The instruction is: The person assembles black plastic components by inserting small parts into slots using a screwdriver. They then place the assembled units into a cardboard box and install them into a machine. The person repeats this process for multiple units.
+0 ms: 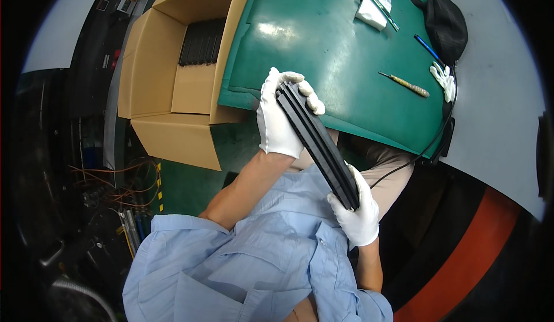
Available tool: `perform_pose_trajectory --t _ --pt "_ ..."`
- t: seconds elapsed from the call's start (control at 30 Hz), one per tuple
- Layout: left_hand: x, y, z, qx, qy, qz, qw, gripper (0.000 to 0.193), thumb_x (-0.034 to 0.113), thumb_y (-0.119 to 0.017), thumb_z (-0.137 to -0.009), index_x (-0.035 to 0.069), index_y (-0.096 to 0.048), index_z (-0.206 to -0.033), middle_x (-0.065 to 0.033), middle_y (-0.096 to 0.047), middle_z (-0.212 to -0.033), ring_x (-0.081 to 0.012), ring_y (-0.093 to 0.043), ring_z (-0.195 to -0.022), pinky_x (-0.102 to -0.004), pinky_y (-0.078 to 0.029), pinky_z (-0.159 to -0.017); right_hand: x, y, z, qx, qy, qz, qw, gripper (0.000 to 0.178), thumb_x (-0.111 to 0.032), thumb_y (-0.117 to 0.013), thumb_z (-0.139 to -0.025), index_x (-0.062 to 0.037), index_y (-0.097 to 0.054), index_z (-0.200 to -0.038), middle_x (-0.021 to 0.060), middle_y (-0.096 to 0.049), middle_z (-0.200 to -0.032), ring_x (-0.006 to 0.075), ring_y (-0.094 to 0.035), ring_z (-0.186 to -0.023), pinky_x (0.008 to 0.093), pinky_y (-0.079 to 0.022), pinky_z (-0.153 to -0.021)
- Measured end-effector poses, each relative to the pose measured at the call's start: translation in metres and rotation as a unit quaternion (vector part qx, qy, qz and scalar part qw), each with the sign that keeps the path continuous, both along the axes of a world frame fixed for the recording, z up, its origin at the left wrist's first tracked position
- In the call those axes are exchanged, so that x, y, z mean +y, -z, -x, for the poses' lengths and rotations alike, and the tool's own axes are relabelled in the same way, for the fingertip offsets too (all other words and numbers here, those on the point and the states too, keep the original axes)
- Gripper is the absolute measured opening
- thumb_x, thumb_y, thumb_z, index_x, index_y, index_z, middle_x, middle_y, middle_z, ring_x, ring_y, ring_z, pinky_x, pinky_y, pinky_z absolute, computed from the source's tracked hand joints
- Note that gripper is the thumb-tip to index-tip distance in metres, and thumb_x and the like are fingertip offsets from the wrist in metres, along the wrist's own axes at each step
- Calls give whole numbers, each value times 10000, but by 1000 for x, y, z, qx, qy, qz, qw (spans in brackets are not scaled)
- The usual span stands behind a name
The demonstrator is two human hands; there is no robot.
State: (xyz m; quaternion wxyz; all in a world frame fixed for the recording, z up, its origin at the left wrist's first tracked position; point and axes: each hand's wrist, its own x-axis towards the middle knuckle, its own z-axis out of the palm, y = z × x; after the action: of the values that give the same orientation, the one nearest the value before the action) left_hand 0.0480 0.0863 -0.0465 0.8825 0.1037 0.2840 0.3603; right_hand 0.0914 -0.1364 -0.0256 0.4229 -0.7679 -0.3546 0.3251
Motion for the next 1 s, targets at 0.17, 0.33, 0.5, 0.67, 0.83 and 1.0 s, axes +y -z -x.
perform_pose_trajectory --t 0.17,0.33,0.5,0.67,0.83,1.0 --pt "0 5 1 -21 -3 6 1000 415 452 -436 -1041 73 -568 -936 -82 -555 -779 -241 -573 -649 -373 -484 -600 0 1 -1 -10 -6 -1 1000 667 -17 -767 -798 39 -466 -1390 208 -623 -1304 318 -658 -1151 357 -532 -953" --pt "1 4 1 -9 -7 -1 1000 456 479 -406 -1047 68 -570 -936 -87 -558 -778 -254 -580 -655 -395 -509 -614 0 0 0 -55 -11 -26 998 671 -4 -772 -787 55 -467 -1382 226 -625 -1291 330 -658 -1148 365 -534 -952" --pt "0 4 1 -13 -5 4 1000 487 510 -386 -1048 67 -562 -944 -89 -556 -787 -256 -584 -660 -393 -516 -615 1 -2 -3 -34 -13 -12 999 671 -4 -770 -787 53 -465 -1382 223 -631 -1282 327 -665 -1136 360 -536 -949" --pt "-1 1 0 14 -4 -26 1000 533 570 -372 -1036 74 -548 -948 -89 -552 -788 -252 -586 -668 -387 -519 -619 1 -1 -2 -35 -9 -13 999 670 -10 -769 -787 52 -466 -1381 218 -633 -1281 321 -666 -1135 355 -537 -947" --pt "-1 -4 1 3 -5 -19 1000 555 598 -376 -1024 75 -545 -945 -93 -549 -783 -248 -584 -666 -386 -520 -622 1 -1 -3 -44 -17 -17 999 666 -12 -769 -791 57 -464 -1379 225 -631 -1282 325 -666 -1133 360 -540 -947" --pt "-2 -5 3 -15 0 -15 1000 557 597 -376 -1025 73 -547 -941 -95 -548 -776 -246 -584 -666 -388 -521 -624 -1 -1 -2 -54 -19 -19 998 659 -6 -771 -788 66 -470 -1370 234 -629 -1279 331 -668 -1126 367 -547 -940"
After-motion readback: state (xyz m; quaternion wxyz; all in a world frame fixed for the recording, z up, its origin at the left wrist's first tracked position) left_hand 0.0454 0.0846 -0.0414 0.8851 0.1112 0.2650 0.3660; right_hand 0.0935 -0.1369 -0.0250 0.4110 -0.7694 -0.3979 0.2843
